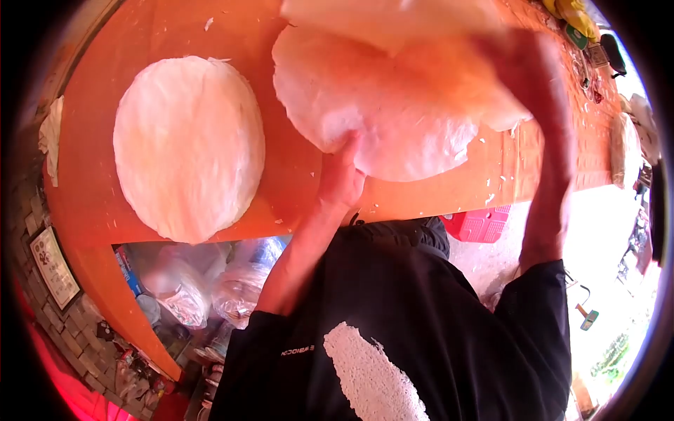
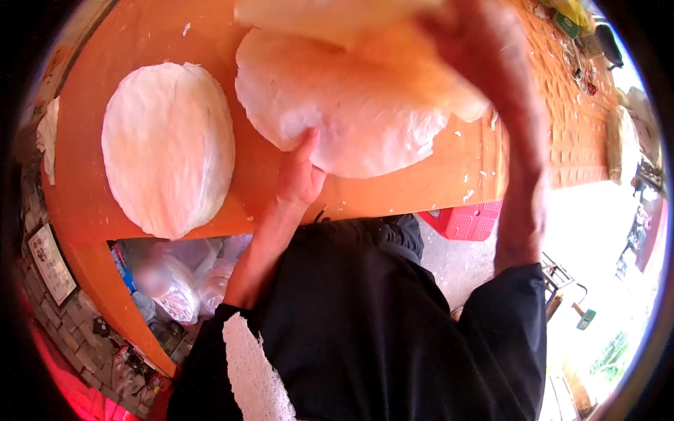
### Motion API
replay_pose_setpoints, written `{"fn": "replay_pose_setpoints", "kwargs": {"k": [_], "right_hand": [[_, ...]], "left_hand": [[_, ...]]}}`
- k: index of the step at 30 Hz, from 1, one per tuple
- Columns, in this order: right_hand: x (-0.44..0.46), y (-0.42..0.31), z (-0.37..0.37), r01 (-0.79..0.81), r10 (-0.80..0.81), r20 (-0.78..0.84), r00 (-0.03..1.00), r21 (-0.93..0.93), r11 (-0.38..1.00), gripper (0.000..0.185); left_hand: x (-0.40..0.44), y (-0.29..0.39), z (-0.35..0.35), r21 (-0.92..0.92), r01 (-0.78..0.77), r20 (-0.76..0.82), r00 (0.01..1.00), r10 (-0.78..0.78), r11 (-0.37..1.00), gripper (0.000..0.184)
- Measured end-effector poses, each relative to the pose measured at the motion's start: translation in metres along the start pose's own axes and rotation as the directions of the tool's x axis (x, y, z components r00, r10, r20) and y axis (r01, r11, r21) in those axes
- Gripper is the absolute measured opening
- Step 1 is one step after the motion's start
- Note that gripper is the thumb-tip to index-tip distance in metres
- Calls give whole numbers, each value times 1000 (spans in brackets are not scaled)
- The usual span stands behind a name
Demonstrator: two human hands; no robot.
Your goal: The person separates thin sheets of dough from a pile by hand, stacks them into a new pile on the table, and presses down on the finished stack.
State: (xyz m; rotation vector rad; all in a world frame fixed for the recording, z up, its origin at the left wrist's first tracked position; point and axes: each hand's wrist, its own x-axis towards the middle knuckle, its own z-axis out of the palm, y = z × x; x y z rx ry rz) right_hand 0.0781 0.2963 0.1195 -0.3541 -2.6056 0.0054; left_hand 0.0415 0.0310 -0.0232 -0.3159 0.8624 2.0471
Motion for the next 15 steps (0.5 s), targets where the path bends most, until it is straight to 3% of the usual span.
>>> {"fn": "replay_pose_setpoints", "kwargs": {"k": [1, 3, 5, 7, 8, 9, 11, 13, 14, 15], "right_hand": [[11, 6, -19, 0, 0, -6, 1000, -3, 1000, 7], [41, 16, -78, -144, 151, 52, 987, -123, 982, 21], [57, 10, -107, -200, 198, -39, 980, -292, 935, 30], [61, -7, -125, -156, 135, -80, 988, -443, 883, 39], [54, -12, -130, 0, 16, 31, 999, -460, 888, 40], [48, -17, -136, 157, -102, 142, 985, -454, 877, 41], [17, -26, -85, 149, -93, 190, 977, -307, 940, 19], [-16, -54, -37, 105, -95, 219, 971, -37, 994, 19], [-33, -78, -13, 62, -97, 226, 969, 158, 986, 17], [-53, -94, 15, 71, -119, 367, 922, 141, 987, 11]], "left_hand": [[0, -1, -7, 2, -2, 6, 1000, 2, 1000, 35], [-1, -3, -23, -40, 111, -101, 988, -115, 993, 34], [0, -8, -43, -8, 90, -100, 991, -91, 996, 32], [0, -10, -47, 29, 72, -164, 984, -66, 997, 26], [-1, -13, -49, 25, 69, -163, 985, -64, 997, 26], [-3, -19, -51, 201, -33, -121, 991, 58, 979, 24], [-9, -19, -49, 364, -143, -66, 982, 179, 920, 22], [-20, -5, -32, 170, 102, -89, 992, -88, 980, 28], [-24, -5, -31, 167, 92, -105, 992, -75, 982, 28], [-28, -8, -29, 79, 95, -80, 993, -89, 992, 32]]}}
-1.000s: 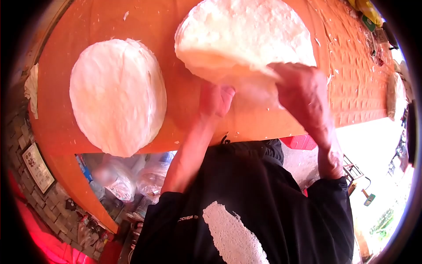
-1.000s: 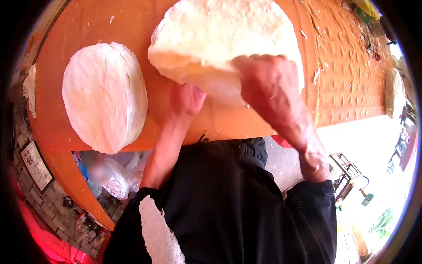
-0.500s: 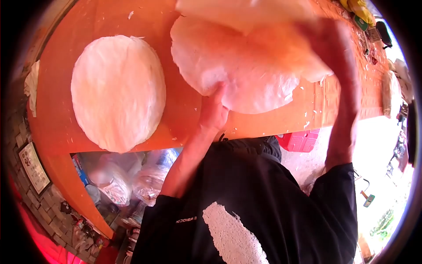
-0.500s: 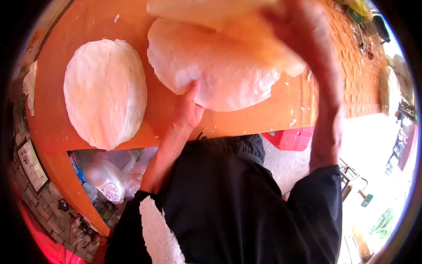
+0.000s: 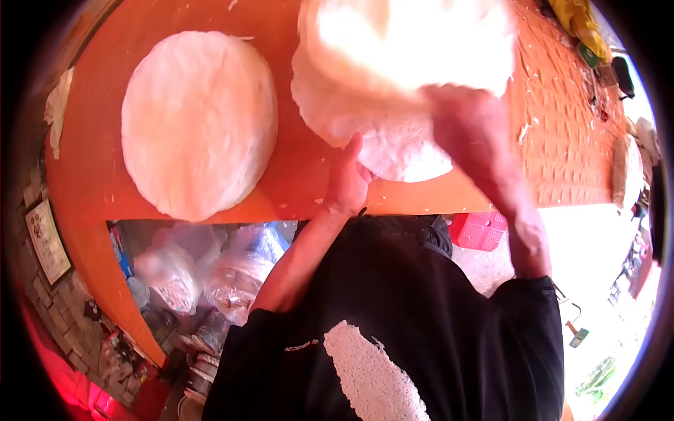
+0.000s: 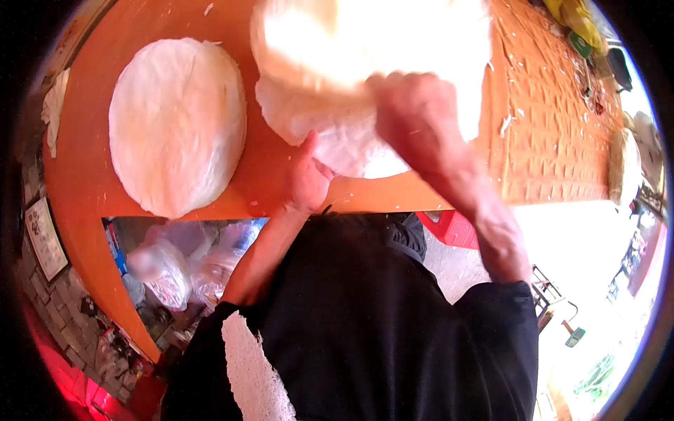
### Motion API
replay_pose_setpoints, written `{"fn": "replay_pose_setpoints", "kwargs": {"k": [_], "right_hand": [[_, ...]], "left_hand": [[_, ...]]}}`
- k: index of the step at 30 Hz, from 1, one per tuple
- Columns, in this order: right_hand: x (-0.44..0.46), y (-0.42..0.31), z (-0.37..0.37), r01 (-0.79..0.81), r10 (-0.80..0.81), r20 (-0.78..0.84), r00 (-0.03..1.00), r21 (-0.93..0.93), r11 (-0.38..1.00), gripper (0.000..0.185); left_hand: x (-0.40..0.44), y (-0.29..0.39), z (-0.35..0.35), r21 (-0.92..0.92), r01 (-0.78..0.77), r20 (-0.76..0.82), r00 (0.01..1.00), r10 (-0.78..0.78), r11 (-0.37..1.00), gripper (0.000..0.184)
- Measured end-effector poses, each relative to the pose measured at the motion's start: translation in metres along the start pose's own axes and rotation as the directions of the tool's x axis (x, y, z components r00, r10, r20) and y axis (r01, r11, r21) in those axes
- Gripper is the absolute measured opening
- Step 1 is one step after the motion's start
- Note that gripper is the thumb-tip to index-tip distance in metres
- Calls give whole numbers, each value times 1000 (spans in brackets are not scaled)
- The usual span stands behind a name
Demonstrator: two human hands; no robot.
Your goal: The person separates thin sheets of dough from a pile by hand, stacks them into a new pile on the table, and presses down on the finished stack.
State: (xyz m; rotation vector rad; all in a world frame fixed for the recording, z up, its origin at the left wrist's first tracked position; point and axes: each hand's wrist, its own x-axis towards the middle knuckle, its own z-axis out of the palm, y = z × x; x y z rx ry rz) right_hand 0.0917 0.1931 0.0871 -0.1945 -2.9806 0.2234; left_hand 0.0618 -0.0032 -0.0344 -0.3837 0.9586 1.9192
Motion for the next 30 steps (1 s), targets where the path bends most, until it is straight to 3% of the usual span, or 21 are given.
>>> {"fn": "replay_pose_setpoints", "kwargs": {"k": [1, 3, 7, 11, 12, 13, 15, 16, 17, 19, 20, 23, 25, 27, 30], "right_hand": [[-7, -9, 30, 5, -2, 147, 989, -24, 1000, 5], [-17, -20, 60, -14, -10, 232, 973, 100, 995, 4], [-16, -30, 43, -43, 28, 134, 991, 111, 993, 5], [-30, -48, 74, 38, -51, 96, 994, 131, 991, 6], [-34, -48, 77, -14, -20, 203, 979, 163, 987, 21], [-37, -50, 69, -17, -19, 207, 978, 170, 985, 21], [-43, -50, 45, 19, -66, 137, 988, 320, 947, 42], [-48, -47, 46, 21, -83, 173, 981, 333, 943, 60], [-49, -48, 47, 22, -82, 168, 982, 331, 943, 60], [-53, -52, 51, -27, -26, 185, 982, 277, 960, 61], [-55, -53, 59, 25, -41, 53, 998, 261, 965, 58], [-58, -51, 63, 63, -50, -79, 996, 181, 982, 48], [-58, -41, 63, 22, -24, 7, 1000, 173, 985, 44], [-53, -33, 56, -16, 3, 82, 997, 156, 988, 41], [-24, -29, 19, -38, -5, 169, 986, 253, 967, 32]], "left_hand": [[-5, 3, 7, -34, -15, 58, 998, 17, 999, 36], [-9, 4, 13, -71, -32, 112, 993, 40, 997, 39], [-10, -9, 0, -62, -58, 100, 993, 65, 996, 42], [-2, -14, -14, -48, -59, 164, 984, 66, 997, 48], [-7, -12, -13, -52, -42, 159, 986, 49, 998, 48], [-15, -3, -5, -56, -25, 155, 987, 33, 998, 49], [-30, 14, 20, -208, -73, 163, 981, 108, 975, 42], [-31, 15, 26, -278, -78, 47, 994, 95, 957, 37], [-27, 11, 19, -276, -80, 52, 994, 98, 958, 37], [-20, 10, 9, -15, -58, 82, 995, 59, 998, 32], [-18, 6, 5, -64, -102, 132, 985, 110, 993, 29], [-15, 12, 11, -129, -108, 108, 987, 123, 986, 28], [-18, 15, 15, -55, -120, 90, 988, 125, 991, 30], [-11, 16, 6, 127, -156, 197, 972, 129, 980, 51], [-11, 35, 20, -157, -203, 256, 937, 238, 967, 59]]}}
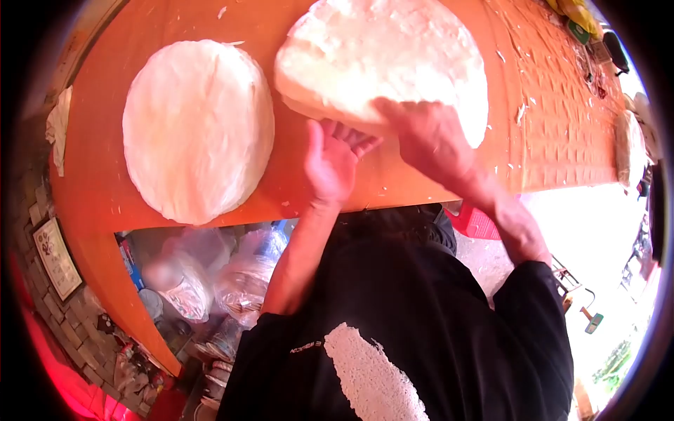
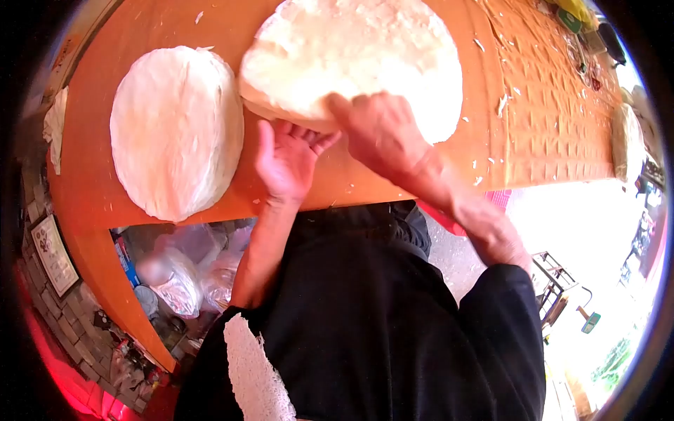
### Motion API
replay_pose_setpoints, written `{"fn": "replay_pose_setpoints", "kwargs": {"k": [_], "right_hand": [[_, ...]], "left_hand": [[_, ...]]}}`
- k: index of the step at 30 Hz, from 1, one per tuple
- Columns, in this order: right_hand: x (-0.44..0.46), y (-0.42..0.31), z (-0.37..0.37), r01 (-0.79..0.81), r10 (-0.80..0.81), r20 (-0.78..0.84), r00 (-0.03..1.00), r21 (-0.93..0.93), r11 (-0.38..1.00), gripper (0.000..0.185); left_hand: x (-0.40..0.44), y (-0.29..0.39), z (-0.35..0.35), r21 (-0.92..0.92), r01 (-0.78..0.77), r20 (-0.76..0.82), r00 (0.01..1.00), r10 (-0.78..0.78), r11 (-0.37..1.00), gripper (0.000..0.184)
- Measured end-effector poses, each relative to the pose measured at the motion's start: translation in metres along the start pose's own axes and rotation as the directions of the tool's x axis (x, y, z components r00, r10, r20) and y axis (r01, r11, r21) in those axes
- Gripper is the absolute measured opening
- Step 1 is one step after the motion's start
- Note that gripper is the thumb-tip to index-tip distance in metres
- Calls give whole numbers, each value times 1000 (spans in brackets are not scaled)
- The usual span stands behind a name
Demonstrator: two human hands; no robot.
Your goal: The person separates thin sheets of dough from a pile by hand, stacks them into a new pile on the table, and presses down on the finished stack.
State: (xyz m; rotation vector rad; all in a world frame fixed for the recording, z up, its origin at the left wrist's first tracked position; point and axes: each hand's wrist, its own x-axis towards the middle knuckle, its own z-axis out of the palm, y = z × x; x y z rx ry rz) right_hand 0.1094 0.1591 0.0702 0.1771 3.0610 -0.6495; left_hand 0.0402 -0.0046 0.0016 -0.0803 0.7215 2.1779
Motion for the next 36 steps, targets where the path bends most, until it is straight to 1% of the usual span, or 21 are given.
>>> {"fn": "replay_pose_setpoints", "kwargs": {"k": [1, 2, 4, 6, 7, 8, 9, 11, 13, 15, 16, 18, 19, 21, 23, 25, 26, 27, 30, 32, 36], "right_hand": [[12, -5, -46, 31, -22, -59, 998, 164, 986, 30], [13, -5, -64, 148, -91, -210, 974, 276, 950, 27], [-4, 8, -101, 146, 66, -292, 954, 646, 749, 24], [-5, 7, -148, -18, 414, -108, 904, 957, 289, 40], [-2, 26, -146, -13, 414, -115, 903, 956, 294, 40], [2, 65, -139, -90, 343, 5, 939, 968, 233, 35], [3, 103, -127, -177, 261, 129, 957, 969, 172, 31], [-10, 164, -80, -229, 133, 247, 960, 964, -133, 35], [-6, 203, -30, -483, 338, 396, 854, 845, 230, 40], [-9, 204, 7, -556, 490, 439, 753, 823, 117, 46], [-7, 201, 8, -560, 485, 445, 753, 820, 116, 46], [-12, 187, 11, -441, 536, 334, 775, 894, 82, 38], [-17, 184, 13, -448, 537, 342, 771, 891, 76, 38], [-21, 184, 14, -385, 489, 218, 845, 882, 273, 44], [-14, 194, 21, -382, 502, 205, 840, 881, 279, 43], [-17, 203, 30, -402, 536, 211, 817, 875, 269, 42], [-18, 211, 31, -406, 518, 256, 816, 892, 199, 40], [-18, 215, 28, -402, 496, 291, 818, 906, 132, 38], [-15, 213, 29, -380, 485, 288, 825, 920, 100, 36], [-13, 210, 28, -372, 485, 292, 825, 925, 76, 35], [-21, 220, 25, -411, 466, 318, 826, 905, 111, 37]], "left_hand": [[8, 4, -3, -98, -49, 64, 996, 55, 994, 60], [14, 9, -5, -66, -73, 123, 989, 80, 995, 58], [24, 21, -1, 240, -57, -92, 993, 81, 969, 54], [24, 36, -8, 356, -11, -225, 969, 97, 935, 56], [25, 44, -35, 218, -46, -212, 973, 94, 975, 49], [27, 46, -49, 75, -76, -201, 976, 90, 994, 42], [24, 48, -42, 75, -73, -202, 975, 87, 994, 42], [12, 53, -24, 184, -173, -276, 936, 220, 968, 36], [19, 44, -66, 357, -146, -263, 932, 249, 923, 22], [22, 27, -57, 458, -64, -334, 912, 238, 887, 22], [24, 20, -56, 493, -32, -342, 912, 227, 869, 25], [22, 20, -47, 511, -26, -371, 895, 248, 859, 27], [21, 20, -42, 528, -21, -388, 883, 263, 849, 29], [22, 16, -41, 568, -8, -391, 877, 278, 823, 30], [26, 11, -47, 619, -61, -358, 865, 351, 783, 30], [23, 13, -52, 628, -20, -381, 863, 330, 778, 30], [24, 12, -52, 636, 2, -382, 870, 312, 772, 31], [27, 11, -50, 620, -52, -338, 882, 327, 783, 32], [28, 14, -51, 640, -23, -380, 859, 343, 768, 31], [27, 11, -57, 684, -55, -339, 859, 384, 727, 32], [28, 11, -47, 633, -11, -370, 874, 315, 774, 35]]}}
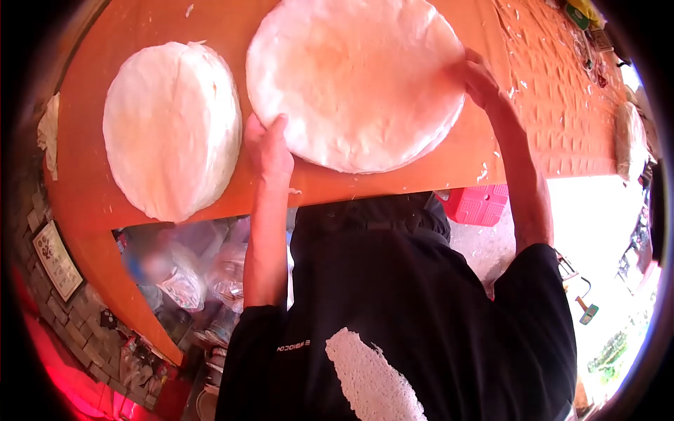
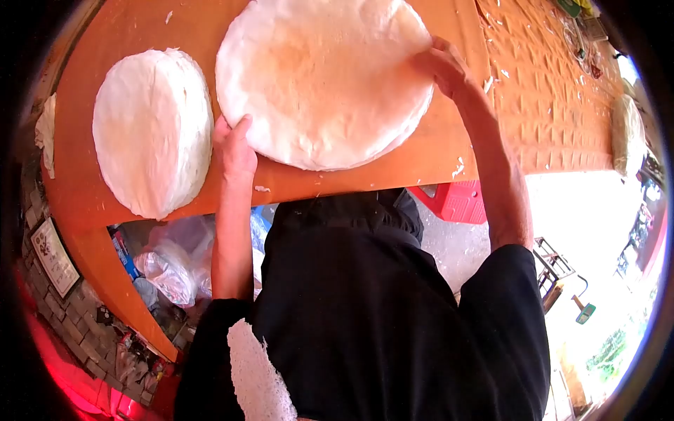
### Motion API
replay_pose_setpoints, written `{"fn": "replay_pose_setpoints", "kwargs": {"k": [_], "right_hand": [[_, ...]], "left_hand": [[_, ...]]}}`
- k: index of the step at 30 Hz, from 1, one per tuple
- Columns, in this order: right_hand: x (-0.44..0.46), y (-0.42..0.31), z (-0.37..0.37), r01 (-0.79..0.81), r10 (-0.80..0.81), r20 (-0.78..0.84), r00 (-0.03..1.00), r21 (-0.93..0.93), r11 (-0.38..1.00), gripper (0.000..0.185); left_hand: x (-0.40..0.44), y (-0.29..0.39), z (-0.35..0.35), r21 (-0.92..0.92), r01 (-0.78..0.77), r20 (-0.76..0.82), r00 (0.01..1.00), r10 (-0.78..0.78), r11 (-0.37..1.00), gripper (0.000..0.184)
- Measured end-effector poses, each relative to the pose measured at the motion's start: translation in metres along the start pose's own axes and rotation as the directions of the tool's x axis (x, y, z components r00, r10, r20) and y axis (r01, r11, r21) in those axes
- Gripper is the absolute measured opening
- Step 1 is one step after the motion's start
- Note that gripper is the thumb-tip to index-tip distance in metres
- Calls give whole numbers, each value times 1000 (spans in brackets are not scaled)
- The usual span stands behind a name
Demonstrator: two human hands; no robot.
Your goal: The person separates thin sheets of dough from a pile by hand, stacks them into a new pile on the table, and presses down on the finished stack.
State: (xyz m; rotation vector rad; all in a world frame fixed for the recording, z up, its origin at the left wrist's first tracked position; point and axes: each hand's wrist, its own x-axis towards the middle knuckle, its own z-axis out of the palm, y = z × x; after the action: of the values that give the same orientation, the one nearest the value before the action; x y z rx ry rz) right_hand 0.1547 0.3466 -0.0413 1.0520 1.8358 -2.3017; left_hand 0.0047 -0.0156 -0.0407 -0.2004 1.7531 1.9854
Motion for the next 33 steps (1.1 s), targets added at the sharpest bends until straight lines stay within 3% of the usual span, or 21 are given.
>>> {"fn": "replay_pose_setpoints", "kwargs": {"k": [2, 3, 5, 7, 9, 11, 12, 13, 16, 19, 22, 24, 25, 27, 29, 30, 32, 33], "right_hand": [[0, 0, -1, -21, 19, 67, 998, 33, 999, 38], [-6, -13, 8, -68, 68, -26, 997, 27, 997, 38], [-1, -17, 15, -91, 94, -36, 995, 78, 993, 39], [9, -6, -4, -13, 5, -64, 998, -125, 992, 38], [3, -27, 8, 49, -113, -229, 967, -266, 963, 36], [4, -52, -6, 167, -218, -156, 963, -285, 944, 35], [-3, -78, 3, 190, -242, -134, 961, -312, 931, 36], [-6, -98, 12, 202, -232, -121, 965, -218, 955, 36], [-10, -154, 38, 214, -209, -80, 975, 65, 975, 35], [15, -176, 98, 273, -274, 1, 962, 101, 957, 33], [51, -181, 175, 361, -360, 76, 930, 12, 933, 31], [64, -173, 236, 382, -374, 146, 916, -32, 924, 30], [63, -166, 270, 375, -364, 211, 907, -14, 927, 29], [42, -147, 340, 276, -290, 392, 873, 95, 957, 29], [63, -106, 371, 174, -91, 285, 954, -283, 943, 36], [67, -87, 377, 172, -86, 287, 954, -291, 941, 36], [76, -61, 378, 183, -127, 369, 921, -122, 975, 48], [76, -66, 379, 176, -117, 366, 923, -132, 976, 48]], "left_hand": [[1, -5, -2, 10, -24, -29, 999, 24, 1000, 36], [0, -6, -3, 20, -40, -53, 998, 41, 999, 37], [1, -4, -1, 41, -76, -71, 994, 79, 996, 36], [-2, -2, 3, -19, -32, -53, 998, 31, 999, 34], [-6, 2, 8, -62, -117, -86, 990, 112, 991, 35], [-10, 26, 14, -4, -177, -58, 983, 176, 984, 34], [-14, 50, 20, -61, -142, -44, 989, 140, 988, 33], [-18, 75, 25, -123, -106, -20, 994, 105, 987, 32], [-16, 120, 3, -243, -188, -16, 982, 189, 952, 30], [-18, 171, -49, -392, -263, -7, 959, 283, 882, 27], [-23, 201, -121, -225, -417, -165, 907, 387, 881, 38], [-19, 204, -183, -167, -402, -210, 907, 366, 901, 38], [-19, 201, -215, -159, -368, -197, 921, 336, 916, 45], [-13, 189, -262, -145, -326, -290, 916, 275, 934, 39], [9, 156, -322, -119, -266, -319, 923, 217, 957, 40], [21, 139, -345, -88, -201, -342, 926, 160, 976, 40], [28, 131, -354, -103, -217, -395, 905, 160, 971, 38], [23, 137, -347, -103, -226, -411, 896, 165, 969, 36]]}}
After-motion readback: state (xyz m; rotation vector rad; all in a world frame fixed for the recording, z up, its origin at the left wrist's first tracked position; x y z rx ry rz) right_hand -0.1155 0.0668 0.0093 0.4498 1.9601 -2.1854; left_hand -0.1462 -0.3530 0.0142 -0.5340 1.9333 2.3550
